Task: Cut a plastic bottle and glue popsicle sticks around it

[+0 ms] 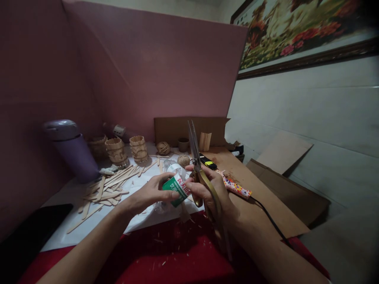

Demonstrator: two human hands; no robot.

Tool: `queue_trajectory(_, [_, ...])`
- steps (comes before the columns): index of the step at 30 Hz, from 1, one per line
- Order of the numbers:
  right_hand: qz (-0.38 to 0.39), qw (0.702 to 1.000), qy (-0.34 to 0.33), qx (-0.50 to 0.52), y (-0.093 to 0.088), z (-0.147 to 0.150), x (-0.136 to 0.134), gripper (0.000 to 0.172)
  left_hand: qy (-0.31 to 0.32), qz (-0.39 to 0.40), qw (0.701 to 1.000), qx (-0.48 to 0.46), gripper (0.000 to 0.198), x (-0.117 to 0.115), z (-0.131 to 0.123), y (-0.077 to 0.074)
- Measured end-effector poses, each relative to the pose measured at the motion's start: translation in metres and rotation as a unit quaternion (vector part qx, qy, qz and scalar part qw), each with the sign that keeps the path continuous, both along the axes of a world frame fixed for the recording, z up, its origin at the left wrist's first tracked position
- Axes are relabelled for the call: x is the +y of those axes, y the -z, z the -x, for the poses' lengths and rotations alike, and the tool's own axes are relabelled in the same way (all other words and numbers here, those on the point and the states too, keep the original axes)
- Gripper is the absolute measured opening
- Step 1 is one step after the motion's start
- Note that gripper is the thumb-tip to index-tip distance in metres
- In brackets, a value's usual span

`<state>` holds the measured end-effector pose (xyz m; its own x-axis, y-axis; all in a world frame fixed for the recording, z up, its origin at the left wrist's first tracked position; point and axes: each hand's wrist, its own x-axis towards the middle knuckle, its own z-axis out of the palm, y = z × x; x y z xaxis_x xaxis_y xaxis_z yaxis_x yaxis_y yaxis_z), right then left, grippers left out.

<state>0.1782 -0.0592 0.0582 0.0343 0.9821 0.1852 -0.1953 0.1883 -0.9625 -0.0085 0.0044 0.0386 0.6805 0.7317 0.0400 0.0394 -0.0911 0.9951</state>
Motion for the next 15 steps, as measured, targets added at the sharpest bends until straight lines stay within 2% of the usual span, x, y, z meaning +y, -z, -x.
queue_trajectory(8, [-0.009, 1.000, 0.007, -0.023, -0.002, -0.001, 0.000, 0.041, 0.007, -0.006, 1.000, 0.013, 0.046, -0.001, 0.000, 0.000])
queue_trajectory(12, [-0.043, 0.998, 0.018, -0.043, 0.003, -0.006, 0.005, 0.041, 0.008, -0.009, 1.000, -0.008, 0.046, 0.002, 0.002, -0.001])
queue_trajectory(15, [-0.084, 0.994, 0.025, -0.072, 0.009, -0.012, 0.012, 0.046, -0.021, -0.008, 0.999, -0.041, 0.045, 0.005, 0.006, -0.004])
